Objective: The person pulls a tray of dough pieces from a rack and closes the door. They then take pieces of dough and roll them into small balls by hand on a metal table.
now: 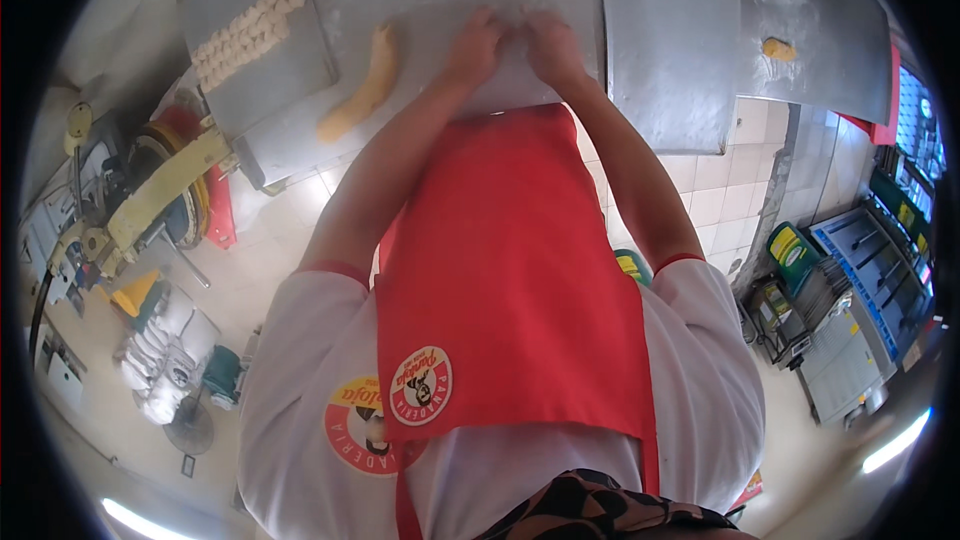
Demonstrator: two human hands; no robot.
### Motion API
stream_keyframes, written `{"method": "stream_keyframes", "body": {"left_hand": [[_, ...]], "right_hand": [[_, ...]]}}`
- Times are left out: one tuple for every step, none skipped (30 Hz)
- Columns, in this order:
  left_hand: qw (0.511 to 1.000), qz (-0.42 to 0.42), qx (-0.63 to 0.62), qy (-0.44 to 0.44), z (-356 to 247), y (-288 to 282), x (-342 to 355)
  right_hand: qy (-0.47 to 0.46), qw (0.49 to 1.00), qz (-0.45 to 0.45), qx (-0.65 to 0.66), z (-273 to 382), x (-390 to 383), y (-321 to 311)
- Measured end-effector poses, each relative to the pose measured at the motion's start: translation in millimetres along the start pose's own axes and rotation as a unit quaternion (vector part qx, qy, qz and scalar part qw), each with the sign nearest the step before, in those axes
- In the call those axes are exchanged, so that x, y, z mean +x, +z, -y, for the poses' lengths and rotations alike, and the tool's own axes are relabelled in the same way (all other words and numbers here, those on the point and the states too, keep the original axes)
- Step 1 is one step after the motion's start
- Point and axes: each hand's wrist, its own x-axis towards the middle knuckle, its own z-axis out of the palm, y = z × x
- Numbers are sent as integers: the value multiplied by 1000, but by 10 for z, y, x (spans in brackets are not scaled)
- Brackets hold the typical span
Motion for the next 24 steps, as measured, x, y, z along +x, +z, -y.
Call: {"method": "stream_keyframes", "body": {"left_hand": [[1000, -3, 16, -1, 9, 4, 13], [999, -4, 32, -1, 13, -18, 21], [999, -3, 23, -22, 12, -42, 13], [999, -2, 15, -43, 6, -64, -2], [998, -3, 4, -62, 5, -51, 0], [996, -30, -10, -88, 4, -35, 5], [991, -57, -25, -115, 0, -17, 8], [985, -86, -40, -145, -14, 28, -27], [978, -91, -66, -178, -97, 84, -43], [970, -92, -91, -207, -224, 133, -58], [966, -89, -106, -216, -282, 122, -70], [961, -91, -118, -233, -312, 106, -119], [961, -88, -123, -230, -321, 70, -167], [960, -85, -129, -233, -331, 50, -243], [947, -81, -168, -263, -279, 45, -282], [931, -77, -208, -291, -219, 35, -317], [913, -72, -246, -316, -167, 24, -359], [937, -66, -157, -306, -165, 11, -381], [952, -59, -65, -292, -183, 8, -415], [961, -53, 26, -271, -163, -24, -398], [964, -35, -12, -265, -206, -65, -436], [965, -17, -50, -256, -229, -123, -481], [966, -11, -88, -241, -224, -196, -391], [959, -9, -126, -253, -203, -199, -340]], "right_hand": [[48, 997, 22, 57, 27, 40, -34], [98, 988, 42, 115, 61, 84, -47], [131, 984, 66, 102, 92, 133, -66], [163, 978, 90, 89, 120, 179, -91], [195, 972, 112, 73, 115, 207, -102], [169, 977, 109, 66, 129, 240, -81], [143, 982, 106, 58, 148, 300, -44], [115, 986, 108, 51, 136, 340, 3], [78, 990, 114, 34, 11, 400, 63], [44, 992, 116, 19, -182, 471, 138], [10, 993, 118, 6, -286, 523, 214], [42, 982, 184, -11, -216, 668, 217], [73, 965, 248, -28, -163, 873, 189], [105, 942, 317, -46, -91, 957, 189], [63, 981, 166, -77, 98, 924, 250], [19, 994, 10, -103, 324, 805, 349], [-22, 981, -149, -123, 492, 728, 416], [-38, 978, -126, -164, 449, 653, 495], [-53, 972, -104, -205, 401, 517, 550], [-67, 962, -88, -248, 329, 472, 600], [-52, 978, -72, -191, 259, 415, 593], [-35, 989, -57, -133, 188, 377, 589], [-31, 995, -50, -78, 133, 463, 515], [-36, 993, -38, -102, 7, 444, 432]]}}
